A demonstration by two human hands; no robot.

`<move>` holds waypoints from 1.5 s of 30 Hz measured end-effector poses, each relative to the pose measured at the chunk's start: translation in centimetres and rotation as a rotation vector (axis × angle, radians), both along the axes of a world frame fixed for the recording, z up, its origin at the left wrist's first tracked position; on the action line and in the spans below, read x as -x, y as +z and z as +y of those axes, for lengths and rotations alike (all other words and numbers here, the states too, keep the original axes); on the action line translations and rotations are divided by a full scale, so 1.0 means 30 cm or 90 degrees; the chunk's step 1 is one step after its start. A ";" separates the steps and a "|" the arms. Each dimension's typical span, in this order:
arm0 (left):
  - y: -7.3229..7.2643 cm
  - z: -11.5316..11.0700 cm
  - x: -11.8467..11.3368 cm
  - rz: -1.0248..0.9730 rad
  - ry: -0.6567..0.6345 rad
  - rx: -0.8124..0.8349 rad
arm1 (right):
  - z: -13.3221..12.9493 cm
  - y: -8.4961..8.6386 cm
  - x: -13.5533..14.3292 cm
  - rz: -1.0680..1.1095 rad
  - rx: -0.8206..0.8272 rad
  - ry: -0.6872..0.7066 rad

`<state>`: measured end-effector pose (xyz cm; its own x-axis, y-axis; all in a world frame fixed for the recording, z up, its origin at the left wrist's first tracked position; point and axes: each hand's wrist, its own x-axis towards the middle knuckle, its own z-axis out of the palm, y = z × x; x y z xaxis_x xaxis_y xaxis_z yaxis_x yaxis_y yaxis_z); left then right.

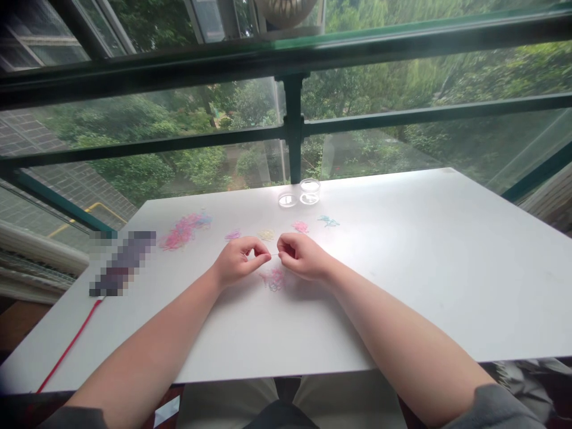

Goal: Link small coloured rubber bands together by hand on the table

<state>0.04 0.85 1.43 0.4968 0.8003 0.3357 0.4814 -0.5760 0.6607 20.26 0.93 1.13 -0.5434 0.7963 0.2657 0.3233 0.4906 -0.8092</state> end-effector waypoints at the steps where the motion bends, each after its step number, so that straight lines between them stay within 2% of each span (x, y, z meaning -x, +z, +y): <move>1: 0.001 0.003 0.006 -0.001 0.005 -0.002 | 0.004 0.000 -0.006 0.003 0.002 -0.005; 12: -0.006 -0.008 -0.003 0.006 -0.015 0.023 | 0.005 -0.008 -0.013 -0.010 0.033 0.017; 24: -0.015 -0.005 0.011 -0.025 -0.013 0.006 | -0.002 0.002 -0.013 -0.006 0.040 0.009; 32: -0.027 0.013 0.037 -0.039 0.047 0.005 | 0.017 -0.012 -0.026 0.068 0.063 -0.016; 45: -0.034 -0.003 0.003 -0.043 0.012 0.047 | -0.008 -0.008 0.006 0.061 0.087 0.019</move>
